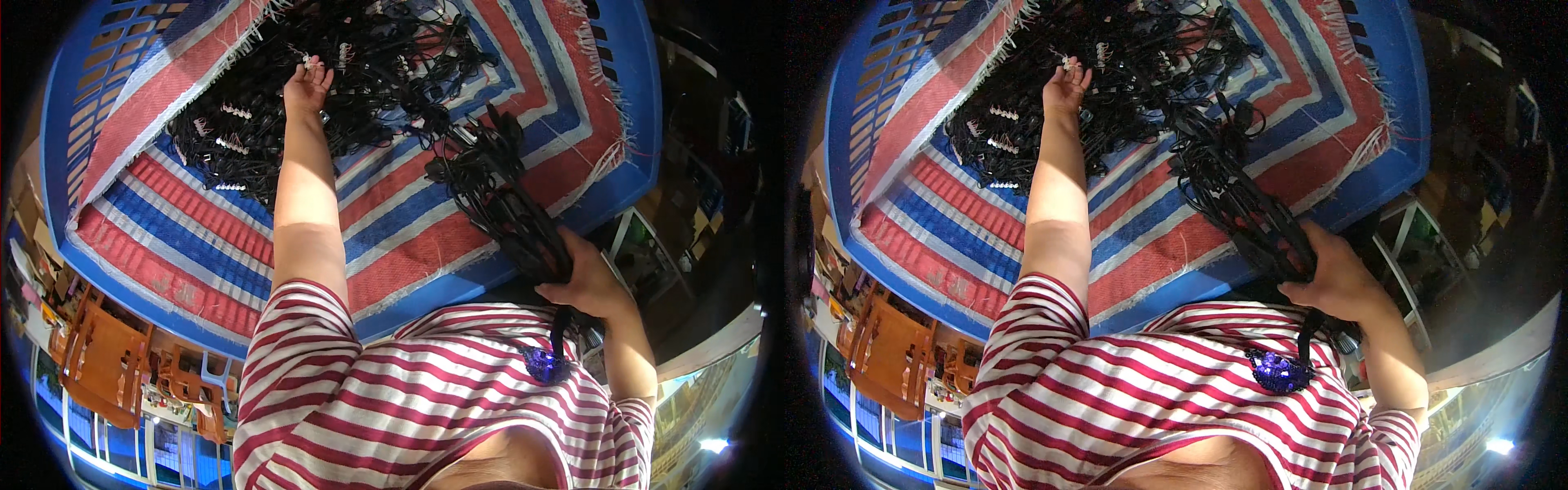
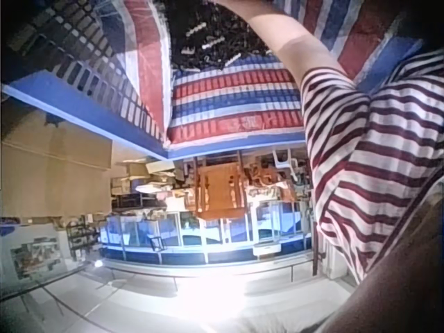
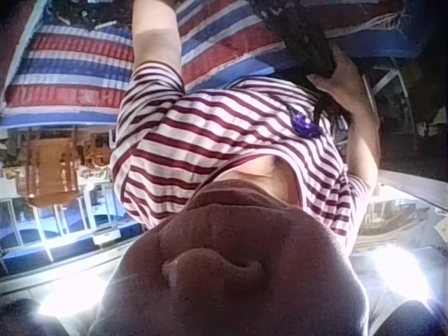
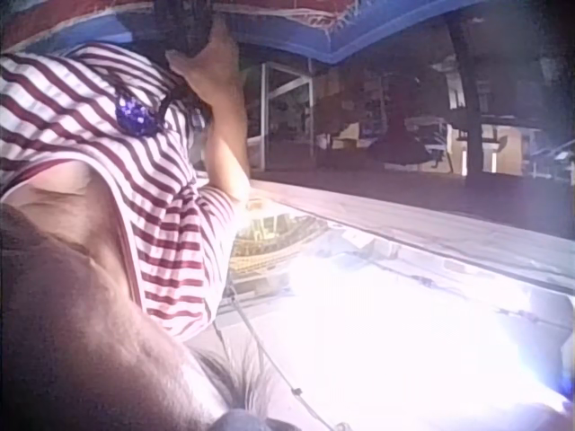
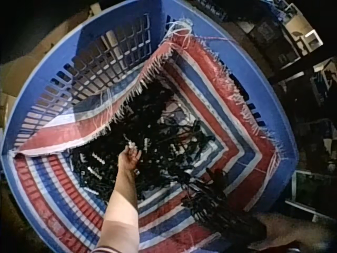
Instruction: The person assembles small electronic devices by hand. They pick up black cables and components from a basket, apply adhesive from a tube to a circular part, and attach a small white piece. The person then connects the cable to the assembled unit and places it on the table.
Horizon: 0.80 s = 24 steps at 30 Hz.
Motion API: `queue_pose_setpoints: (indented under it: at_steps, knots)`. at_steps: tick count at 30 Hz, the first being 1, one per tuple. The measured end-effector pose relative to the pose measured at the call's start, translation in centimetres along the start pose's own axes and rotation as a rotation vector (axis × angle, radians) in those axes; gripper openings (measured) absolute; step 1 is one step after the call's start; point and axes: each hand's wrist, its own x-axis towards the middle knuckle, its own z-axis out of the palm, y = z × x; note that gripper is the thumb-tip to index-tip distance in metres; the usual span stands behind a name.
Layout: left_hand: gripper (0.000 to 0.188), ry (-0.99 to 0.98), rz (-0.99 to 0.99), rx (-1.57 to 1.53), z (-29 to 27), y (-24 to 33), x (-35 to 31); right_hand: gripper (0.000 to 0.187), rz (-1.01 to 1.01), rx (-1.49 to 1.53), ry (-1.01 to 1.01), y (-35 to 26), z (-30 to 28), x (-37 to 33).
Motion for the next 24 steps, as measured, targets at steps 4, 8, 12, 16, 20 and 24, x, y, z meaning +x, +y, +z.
queue_pose_setpoints:
  at_steps: [4,8,12,16,20,24]
  knots:
    - [0.014,0.201,0.026,0.101,0.5,-0.8,0.6,0.057,0.031,0.016,-0.002,-0.2,0.1,0.2]
    - [0.013,0.292,0.018,0.284,0.3,-1.0,1.2,0.055,-0.028,0.019,0.011,0.4,0.6,0.4]
    - [0.018,0.276,0.150,0.553,1.3,-1.0,0.7,0.056,-0.032,0.042,0.009,0.3,0.9,0.6]
    - [0.027,0.269,0.330,0.654,1.6,-1.5,0.4,0.056,-0.021,0.036,0.007,0.0,0.9,0.7]
    - [0.025,0.158,0.404,0.653,0.3,-2.0,1.1,0.055,0.027,0.006,-0.006,0.1,0.8,0.7]
    - [0.021,0.253,0.402,0.704,0.3,-2.0,0.7,0.054,0.010,0.034,0.010,0.2,0.9,0.8]
